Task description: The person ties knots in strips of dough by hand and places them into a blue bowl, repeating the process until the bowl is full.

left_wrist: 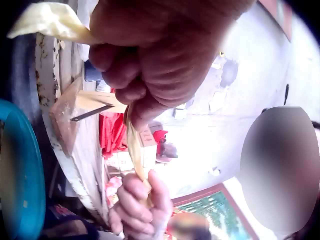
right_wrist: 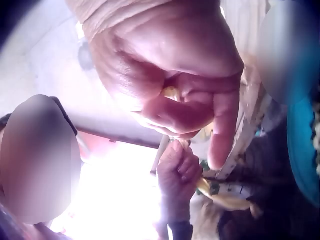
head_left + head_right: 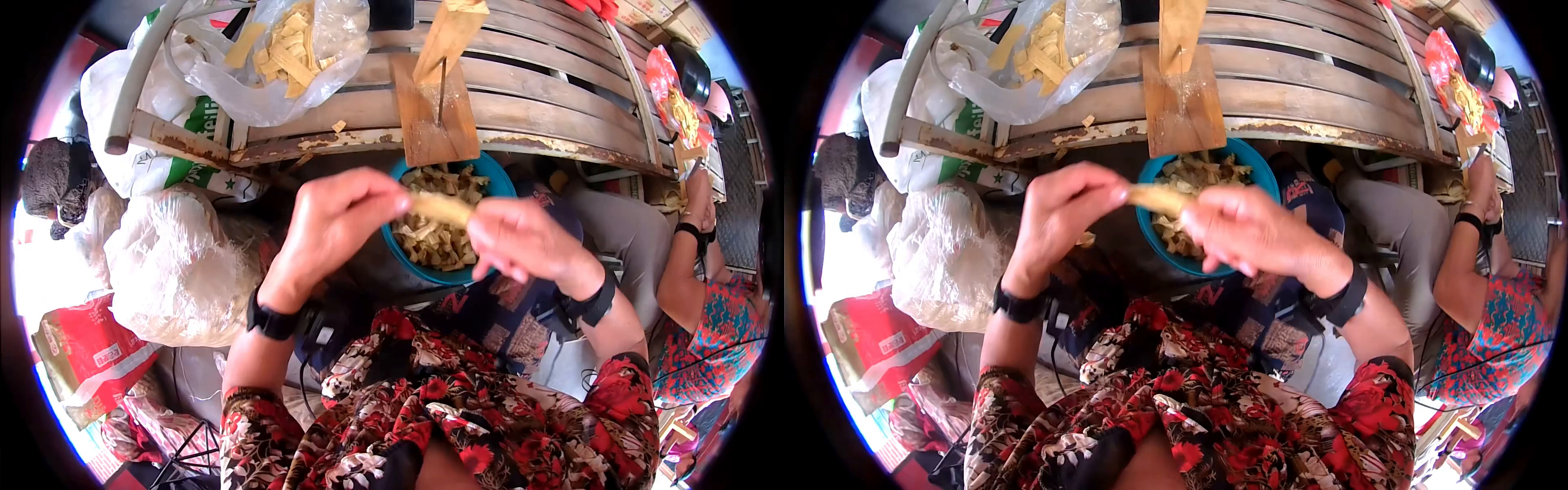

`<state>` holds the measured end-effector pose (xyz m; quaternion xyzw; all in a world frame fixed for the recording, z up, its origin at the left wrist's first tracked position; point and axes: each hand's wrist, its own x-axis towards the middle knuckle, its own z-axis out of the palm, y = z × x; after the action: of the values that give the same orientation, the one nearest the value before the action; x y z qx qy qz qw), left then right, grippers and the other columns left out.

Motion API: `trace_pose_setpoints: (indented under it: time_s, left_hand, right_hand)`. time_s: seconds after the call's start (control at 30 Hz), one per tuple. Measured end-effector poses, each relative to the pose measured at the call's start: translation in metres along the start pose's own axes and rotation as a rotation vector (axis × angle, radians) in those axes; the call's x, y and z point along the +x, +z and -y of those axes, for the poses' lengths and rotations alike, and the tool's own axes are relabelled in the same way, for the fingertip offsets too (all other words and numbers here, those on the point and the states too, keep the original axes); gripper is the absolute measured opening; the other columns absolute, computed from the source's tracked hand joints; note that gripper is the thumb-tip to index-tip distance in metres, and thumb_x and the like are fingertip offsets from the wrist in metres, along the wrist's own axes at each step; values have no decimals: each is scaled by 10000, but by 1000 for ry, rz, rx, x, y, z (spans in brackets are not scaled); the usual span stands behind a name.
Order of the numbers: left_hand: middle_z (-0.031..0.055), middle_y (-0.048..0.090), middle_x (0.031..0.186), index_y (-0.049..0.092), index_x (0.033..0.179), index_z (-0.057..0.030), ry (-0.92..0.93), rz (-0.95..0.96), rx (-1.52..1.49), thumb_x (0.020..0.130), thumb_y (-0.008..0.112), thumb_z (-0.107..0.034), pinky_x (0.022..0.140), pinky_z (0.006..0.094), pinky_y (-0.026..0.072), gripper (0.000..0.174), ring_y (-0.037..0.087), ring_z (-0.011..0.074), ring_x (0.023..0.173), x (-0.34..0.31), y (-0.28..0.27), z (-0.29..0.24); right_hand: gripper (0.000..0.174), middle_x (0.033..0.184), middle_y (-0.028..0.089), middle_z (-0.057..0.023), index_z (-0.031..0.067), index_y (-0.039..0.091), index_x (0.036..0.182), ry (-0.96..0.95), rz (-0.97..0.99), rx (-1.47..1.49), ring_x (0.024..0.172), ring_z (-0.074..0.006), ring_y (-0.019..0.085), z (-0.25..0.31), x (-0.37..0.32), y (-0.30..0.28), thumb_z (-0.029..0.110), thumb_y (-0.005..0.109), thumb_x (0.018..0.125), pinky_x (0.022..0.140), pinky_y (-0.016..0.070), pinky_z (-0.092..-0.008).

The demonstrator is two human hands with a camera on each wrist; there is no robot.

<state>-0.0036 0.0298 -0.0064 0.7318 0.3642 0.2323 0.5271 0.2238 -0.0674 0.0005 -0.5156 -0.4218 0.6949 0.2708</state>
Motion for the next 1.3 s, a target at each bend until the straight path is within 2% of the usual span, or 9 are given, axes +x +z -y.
trace_pose_setpoints:
  time_s: [0.17, 0.33, 0.5, 0.63, 0.77, 0.9, 1.0, 1.13, 1.3]
  left_hand:
    - [114, 639, 696, 671, 860, -44, -18, -181, 183, 797, 660, -280, 620, 304, 477, 245, 627, 198, 661, 75, 18, 39]
    - [144, 635, 715, 666, 809, -76, -73, -324, 575, 787, 607, -356, 654, 433, 478, 287, 611, 350, 709, 113, 38, 60]
    - [108, 632, 680, 664, 828, -23, -86, -255, 153, 807, 650, -274, 596, 326, 475, 252, 605, 195, 629, 85, 28, 49]
    - [34, 632, 735, 623, 1010, -21, -88, 15, -351, 828, 667, -133, 501, 194, 405, 218, 526, 57, 584, 47, 38, -2]
    - [49, 605, 743, 627, 1021, -9, 57, 211, -552, 840, 598, -24, 455, 191, 386, 184, 511, 81, 520, -7, 15, -8]
    - [71, 630, 910, 609, 1065, 34, -295, 328, -526, 902, 547, -323, 691, 234, 468, 397, 590, 119, 797, -18, 12, -7]
    - [51, 620, 951, 609, 988, 41, -312, 408, -326, 847, 607, -157, 725, 224, 449, 243, 556, 100, 848, -19, 19, -30]
    - [84, 625, 883, 536, 1015, 7, 58, 209, -195, 810, 507, 51, 692, 232, 474, 211, 587, 125, 788, -31, 24, -19]
    - [100, 632, 853, 513, 1113, -15, -206, 229, -807, 790, 586, 40, 621, 298, 547, 335, 655, 226, 716, -45, 33, -35]
  right_hand:
    - [227, 632, 519, 1, 47, 521, 958, -134, -517, -324, 455, -34, 439, 5, 66, -37, 269, 483, 941, 418, 346, -201]
    - [304, 665, 595, -164, 24, 586, 848, -215, -829, -941, 640, -347, 592, -19, 114, -65, 317, 512, 875, 602, 468, -414]
    - [427, 800, 634, -105, 66, 665, 890, -167, -718, -903, 751, -278, 622, -6, 70, -56, 474, 546, 850, 658, 473, -341]
    - [241, 825, 645, -54, -9, 630, 992, -481, -518, 169, 697, -109, 612, -8, 49, -15, 210, 577, 905, 630, 483, -221]
    - [249, 825, 656, -110, -4, 604, 923, -562, -602, 471, 694, -171, 656, 0, 12, -17, 234, 532, 926, 681, 537, -274]
    - [205, 868, 660, -109, -8, 598, 930, -665, -549, 349, 750, -166, 653, 13, -17, 40, 176, 508, 940, 717, 519, -258]
    - [223, 879, 662, -66, -19, 603, 974, -749, -263, -162, 751, -130, 626, 5, -34, 70, 175, 495, 949, 682, 492, -237]
    - [259, 772, 622, -62, -11, 572, 911, -413, -429, 127, 671, -121, 615, -16, -32, 64, 224, 474, 960, 616, 512, -233]
    - [287, 695, 572, -21, 35, 566, 838, -302, -260, 301, 555, -85, 559, -25, -21, 65, 304, 529, 931, 478, 441, -192]
